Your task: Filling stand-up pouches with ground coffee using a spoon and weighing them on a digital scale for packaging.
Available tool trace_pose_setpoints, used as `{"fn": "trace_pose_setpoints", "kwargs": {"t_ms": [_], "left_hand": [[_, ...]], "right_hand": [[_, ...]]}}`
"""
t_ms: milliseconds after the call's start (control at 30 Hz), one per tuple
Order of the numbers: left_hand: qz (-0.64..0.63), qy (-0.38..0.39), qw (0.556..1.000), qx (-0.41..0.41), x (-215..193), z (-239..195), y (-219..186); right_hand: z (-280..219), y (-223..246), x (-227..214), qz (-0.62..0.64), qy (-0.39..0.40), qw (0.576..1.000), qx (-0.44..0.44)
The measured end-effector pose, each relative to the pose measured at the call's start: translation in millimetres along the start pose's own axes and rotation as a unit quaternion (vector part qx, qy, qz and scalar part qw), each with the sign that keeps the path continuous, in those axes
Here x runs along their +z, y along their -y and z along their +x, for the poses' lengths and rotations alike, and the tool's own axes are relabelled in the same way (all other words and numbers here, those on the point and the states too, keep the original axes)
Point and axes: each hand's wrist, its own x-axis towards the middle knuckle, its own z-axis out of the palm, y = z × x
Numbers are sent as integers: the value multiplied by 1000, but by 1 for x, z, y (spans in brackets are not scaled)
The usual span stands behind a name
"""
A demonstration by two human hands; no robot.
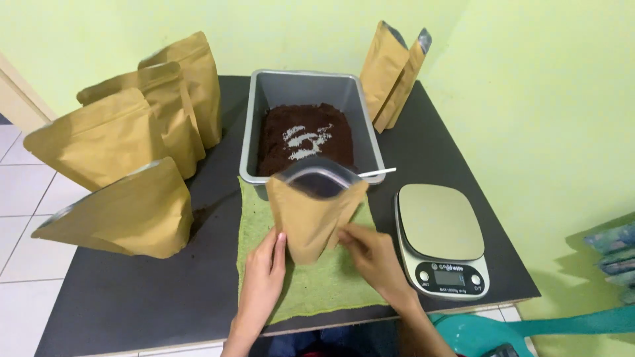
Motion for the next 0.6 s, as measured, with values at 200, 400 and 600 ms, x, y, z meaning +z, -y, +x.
{"fn": "trace_pose_setpoints", "kwargs": {"t_ms": [200, 400, 600], "left_hand": [[-22, 41, 997, -65, -7, -8, -17], [41, 45, 998, -27, 22, -14, 21], [104, -18, 984, 145, 38, -19, 62]], "right_hand": [[5, 24, -41, -50, 1, 998, -26], [60, 40, -93, -271, -63, 953, -123], [121, 19, -101, -312, 168, 935, 14]]}}
